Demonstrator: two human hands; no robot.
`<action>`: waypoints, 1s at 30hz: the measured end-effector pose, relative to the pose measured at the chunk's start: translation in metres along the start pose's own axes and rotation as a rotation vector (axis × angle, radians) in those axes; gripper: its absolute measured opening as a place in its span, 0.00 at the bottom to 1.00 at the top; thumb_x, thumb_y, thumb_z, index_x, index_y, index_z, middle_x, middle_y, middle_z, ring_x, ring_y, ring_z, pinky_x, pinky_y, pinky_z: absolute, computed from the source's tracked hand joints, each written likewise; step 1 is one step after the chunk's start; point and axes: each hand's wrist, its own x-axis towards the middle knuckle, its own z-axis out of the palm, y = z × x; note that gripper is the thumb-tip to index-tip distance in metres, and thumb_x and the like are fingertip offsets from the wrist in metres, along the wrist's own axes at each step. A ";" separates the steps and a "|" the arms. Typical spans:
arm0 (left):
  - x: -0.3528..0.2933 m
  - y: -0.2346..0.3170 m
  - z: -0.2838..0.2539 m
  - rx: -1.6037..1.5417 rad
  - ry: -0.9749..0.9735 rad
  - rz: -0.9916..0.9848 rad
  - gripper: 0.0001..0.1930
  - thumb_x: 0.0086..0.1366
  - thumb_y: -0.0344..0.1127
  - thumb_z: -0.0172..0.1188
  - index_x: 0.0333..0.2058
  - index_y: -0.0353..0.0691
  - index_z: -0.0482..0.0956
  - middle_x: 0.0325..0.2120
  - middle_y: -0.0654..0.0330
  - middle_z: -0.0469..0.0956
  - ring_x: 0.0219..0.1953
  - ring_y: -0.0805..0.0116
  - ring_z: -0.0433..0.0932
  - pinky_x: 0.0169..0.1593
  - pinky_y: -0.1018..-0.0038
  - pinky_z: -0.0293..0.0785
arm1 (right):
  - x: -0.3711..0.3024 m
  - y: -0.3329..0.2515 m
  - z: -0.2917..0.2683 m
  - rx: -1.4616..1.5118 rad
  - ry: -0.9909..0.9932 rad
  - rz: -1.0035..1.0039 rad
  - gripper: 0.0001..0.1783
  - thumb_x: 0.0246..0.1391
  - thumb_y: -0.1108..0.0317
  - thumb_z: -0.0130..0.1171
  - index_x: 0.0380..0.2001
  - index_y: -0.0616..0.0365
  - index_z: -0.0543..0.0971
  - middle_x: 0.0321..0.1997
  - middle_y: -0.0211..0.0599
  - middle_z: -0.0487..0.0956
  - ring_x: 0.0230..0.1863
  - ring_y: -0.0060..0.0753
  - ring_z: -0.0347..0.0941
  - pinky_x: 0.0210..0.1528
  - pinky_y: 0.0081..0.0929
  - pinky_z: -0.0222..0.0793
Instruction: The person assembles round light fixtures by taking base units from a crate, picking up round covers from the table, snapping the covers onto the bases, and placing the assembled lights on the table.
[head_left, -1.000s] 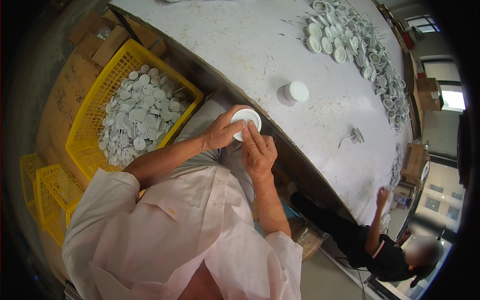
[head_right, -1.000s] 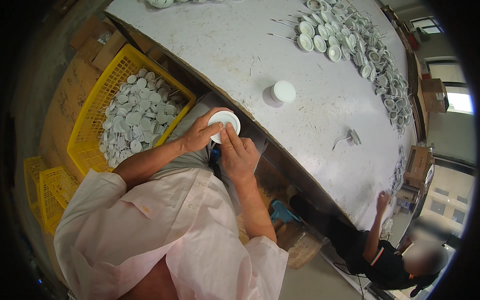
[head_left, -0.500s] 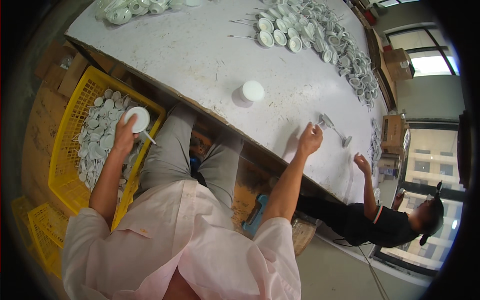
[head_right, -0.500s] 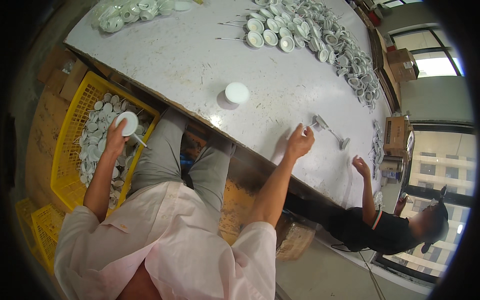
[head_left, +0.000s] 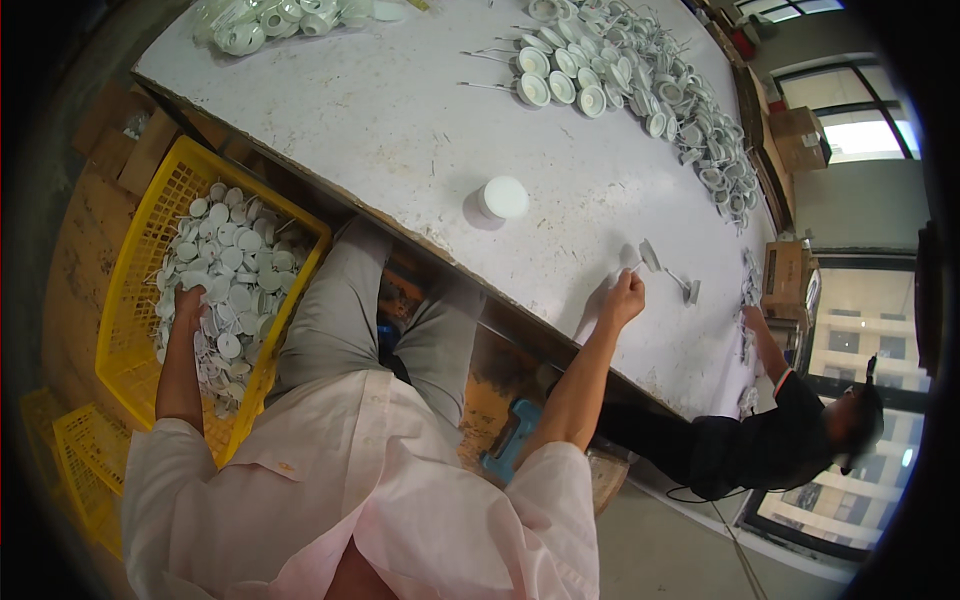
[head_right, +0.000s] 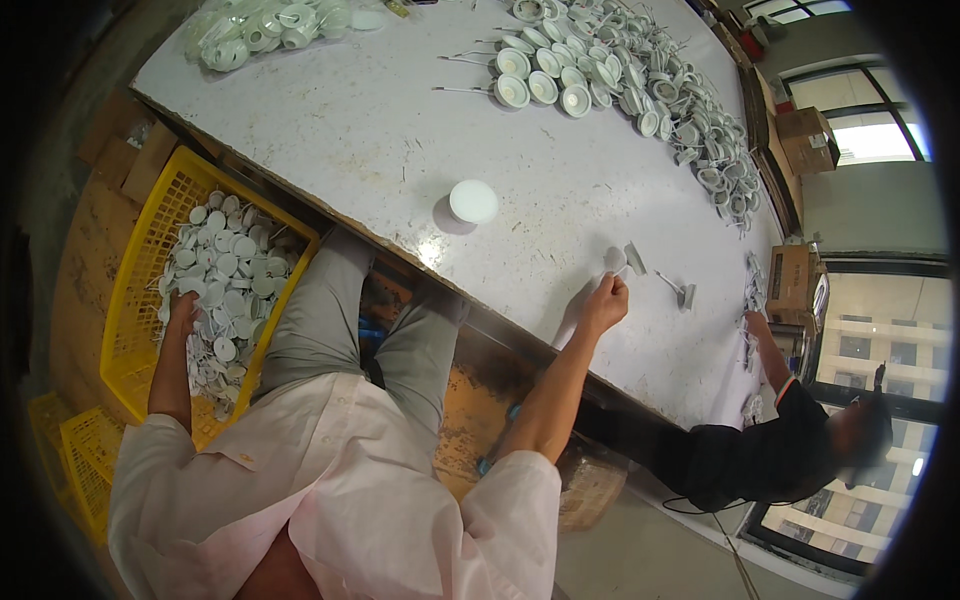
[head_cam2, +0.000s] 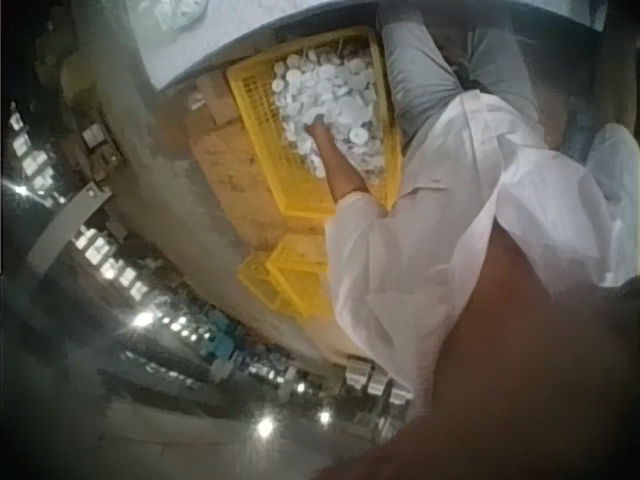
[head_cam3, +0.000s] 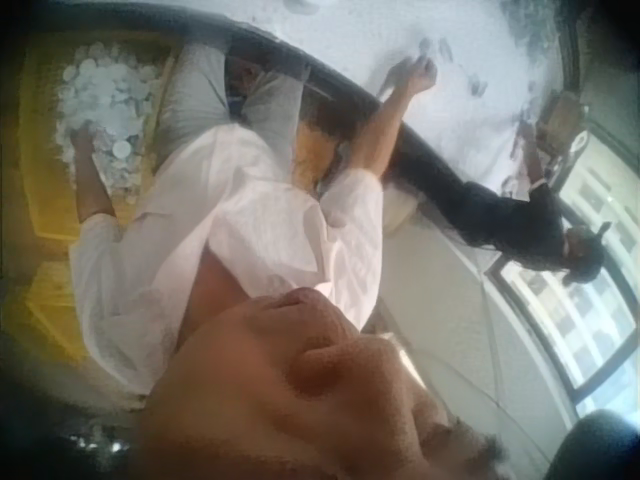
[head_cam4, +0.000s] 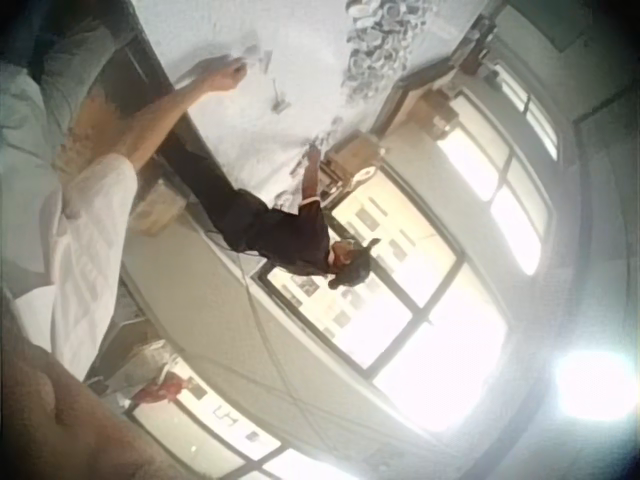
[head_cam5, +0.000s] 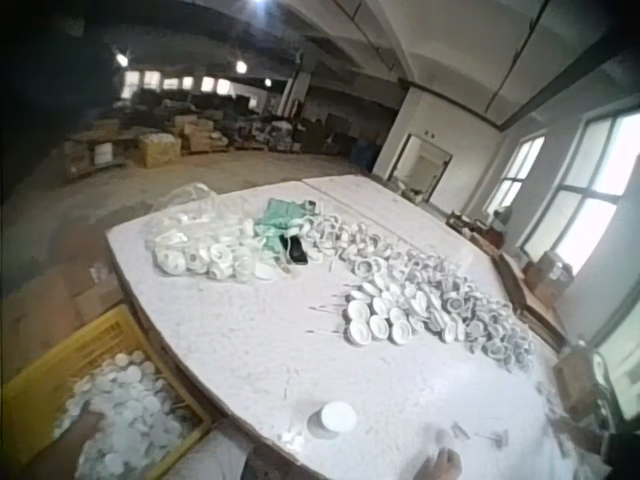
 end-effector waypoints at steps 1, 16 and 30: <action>0.018 -0.017 -0.016 0.293 0.218 0.112 0.27 0.56 0.26 0.51 0.56 0.41 0.60 0.49 0.55 0.66 0.46 0.65 0.70 0.42 0.70 0.72 | -0.025 -0.020 0.004 0.060 -0.004 -0.065 0.15 0.50 0.62 0.57 0.27 0.67 0.77 0.26 0.37 0.77 0.27 0.28 0.69 0.33 0.26 0.67; -0.293 0.095 0.298 0.025 -1.144 0.532 0.43 0.44 0.30 0.72 0.58 0.33 0.56 0.54 0.51 0.64 0.55 0.65 0.66 0.53 0.73 0.67 | -0.284 -0.125 0.011 0.353 -0.648 -0.601 0.05 0.47 0.78 0.58 0.29 0.63 0.74 0.26 0.39 0.74 0.26 0.29 0.69 0.31 0.24 0.66; -0.287 0.084 0.271 0.228 -0.863 0.795 0.39 0.43 0.29 0.72 0.54 0.36 0.62 0.47 0.58 0.72 0.50 0.70 0.70 0.54 0.73 0.67 | -0.137 -0.158 0.074 0.139 -0.483 0.078 0.22 0.47 0.52 0.63 0.19 0.60 0.70 0.17 0.32 0.70 0.17 0.22 0.64 0.22 0.21 0.63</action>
